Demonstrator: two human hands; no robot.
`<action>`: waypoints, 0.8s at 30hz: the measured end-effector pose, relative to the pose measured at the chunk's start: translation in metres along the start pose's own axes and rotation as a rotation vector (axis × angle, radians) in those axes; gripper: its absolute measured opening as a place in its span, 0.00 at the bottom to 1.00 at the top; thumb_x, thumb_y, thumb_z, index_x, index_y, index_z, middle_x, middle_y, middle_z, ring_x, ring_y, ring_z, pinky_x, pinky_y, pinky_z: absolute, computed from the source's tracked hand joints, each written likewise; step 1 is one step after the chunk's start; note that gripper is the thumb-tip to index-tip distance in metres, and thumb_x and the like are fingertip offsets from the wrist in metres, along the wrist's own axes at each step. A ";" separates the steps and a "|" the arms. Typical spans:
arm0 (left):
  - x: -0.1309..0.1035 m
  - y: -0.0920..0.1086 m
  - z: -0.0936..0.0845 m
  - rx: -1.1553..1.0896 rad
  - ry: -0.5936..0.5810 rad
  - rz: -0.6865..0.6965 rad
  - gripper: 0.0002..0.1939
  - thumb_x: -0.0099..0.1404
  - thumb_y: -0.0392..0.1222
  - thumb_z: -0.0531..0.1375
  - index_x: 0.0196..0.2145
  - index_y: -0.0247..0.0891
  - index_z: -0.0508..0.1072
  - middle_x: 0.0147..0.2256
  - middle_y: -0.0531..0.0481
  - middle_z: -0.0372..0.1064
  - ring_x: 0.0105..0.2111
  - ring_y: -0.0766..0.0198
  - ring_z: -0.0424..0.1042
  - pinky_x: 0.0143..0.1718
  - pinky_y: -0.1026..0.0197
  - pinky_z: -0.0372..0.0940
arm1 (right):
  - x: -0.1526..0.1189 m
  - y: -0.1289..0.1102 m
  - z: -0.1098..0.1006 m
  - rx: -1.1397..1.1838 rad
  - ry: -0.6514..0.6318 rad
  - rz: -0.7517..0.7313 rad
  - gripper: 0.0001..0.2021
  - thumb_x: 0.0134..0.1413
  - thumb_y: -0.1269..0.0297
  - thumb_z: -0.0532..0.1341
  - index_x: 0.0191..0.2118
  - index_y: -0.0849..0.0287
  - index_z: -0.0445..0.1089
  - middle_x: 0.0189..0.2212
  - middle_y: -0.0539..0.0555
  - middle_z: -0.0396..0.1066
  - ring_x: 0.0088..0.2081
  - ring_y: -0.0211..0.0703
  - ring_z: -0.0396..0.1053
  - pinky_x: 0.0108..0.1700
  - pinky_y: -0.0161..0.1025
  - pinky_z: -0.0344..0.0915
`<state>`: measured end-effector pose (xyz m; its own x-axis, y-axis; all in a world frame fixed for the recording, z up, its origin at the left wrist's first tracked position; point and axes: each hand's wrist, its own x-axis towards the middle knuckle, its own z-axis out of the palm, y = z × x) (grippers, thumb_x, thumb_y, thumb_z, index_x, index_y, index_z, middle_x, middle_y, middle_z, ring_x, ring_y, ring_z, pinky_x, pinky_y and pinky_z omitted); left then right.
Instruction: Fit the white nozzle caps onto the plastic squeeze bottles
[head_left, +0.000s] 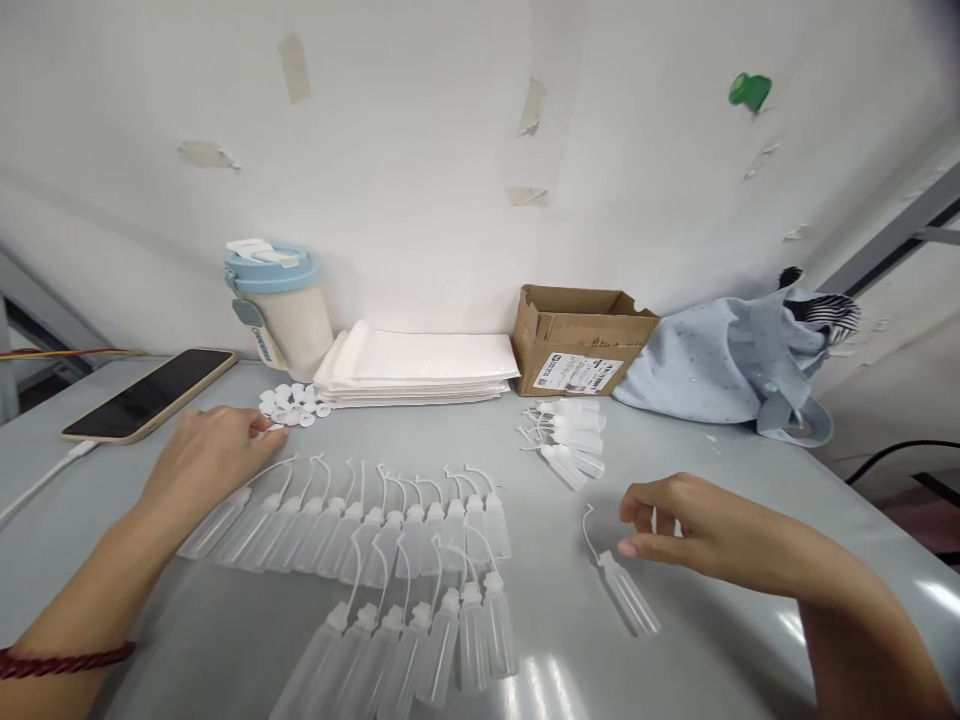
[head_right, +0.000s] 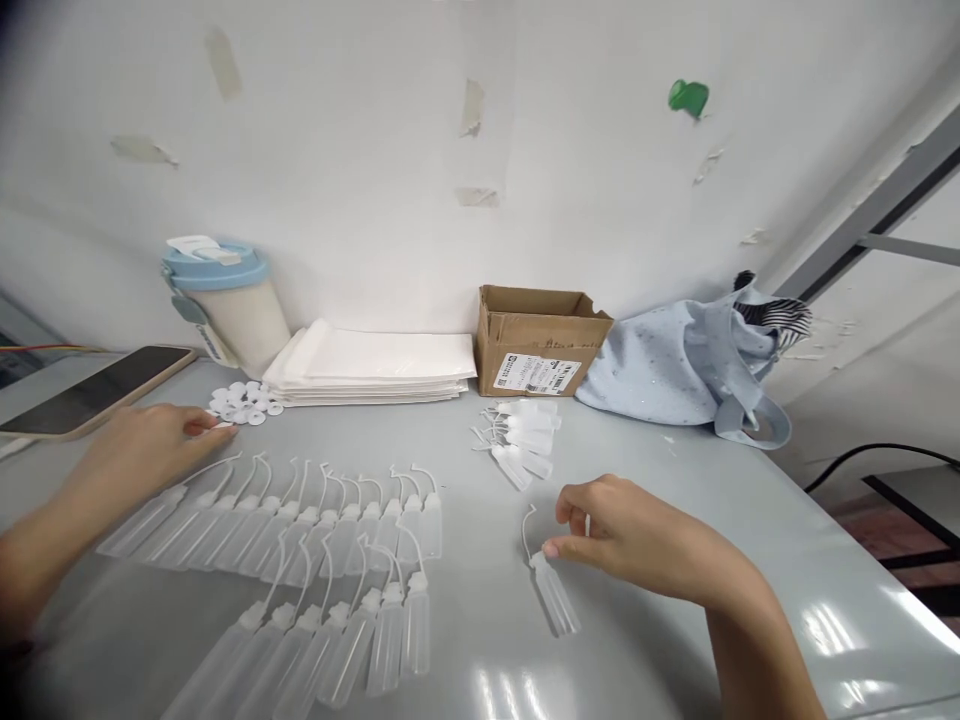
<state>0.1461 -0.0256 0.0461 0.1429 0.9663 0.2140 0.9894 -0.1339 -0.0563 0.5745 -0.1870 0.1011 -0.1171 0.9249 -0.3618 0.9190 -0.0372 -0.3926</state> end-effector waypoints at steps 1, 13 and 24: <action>0.000 0.000 -0.001 -0.006 -0.001 0.007 0.22 0.63 0.50 0.49 0.31 0.33 0.77 0.30 0.41 0.77 0.35 0.45 0.74 0.35 0.56 0.61 | -0.002 0.000 0.001 -0.009 -0.003 0.017 0.16 0.52 0.49 0.61 0.35 0.57 0.75 0.30 0.56 0.75 0.33 0.50 0.71 0.33 0.41 0.64; -0.007 0.019 -0.023 -0.101 0.045 -0.082 0.24 0.67 0.55 0.46 0.41 0.34 0.73 0.40 0.42 0.74 0.41 0.50 0.72 0.37 0.59 0.62 | -0.006 -0.021 0.028 -0.146 0.028 0.086 0.06 0.41 0.64 0.65 0.24 0.56 0.67 0.25 0.52 0.70 0.29 0.49 0.67 0.27 0.36 0.56; -0.010 0.030 -0.043 -0.245 0.005 -0.225 0.21 0.64 0.54 0.51 0.39 0.33 0.72 0.37 0.43 0.75 0.41 0.50 0.72 0.42 0.54 0.63 | -0.007 -0.011 0.057 -0.354 0.106 -0.090 0.07 0.41 0.77 0.55 0.26 0.57 0.66 0.21 0.52 0.68 0.23 0.46 0.65 0.24 0.38 0.46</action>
<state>0.1755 -0.0483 0.0840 -0.0802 0.9766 0.1996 0.9729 0.0331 0.2288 0.5435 -0.2145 0.0593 -0.1809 0.9532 -0.2421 0.9821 0.1622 -0.0952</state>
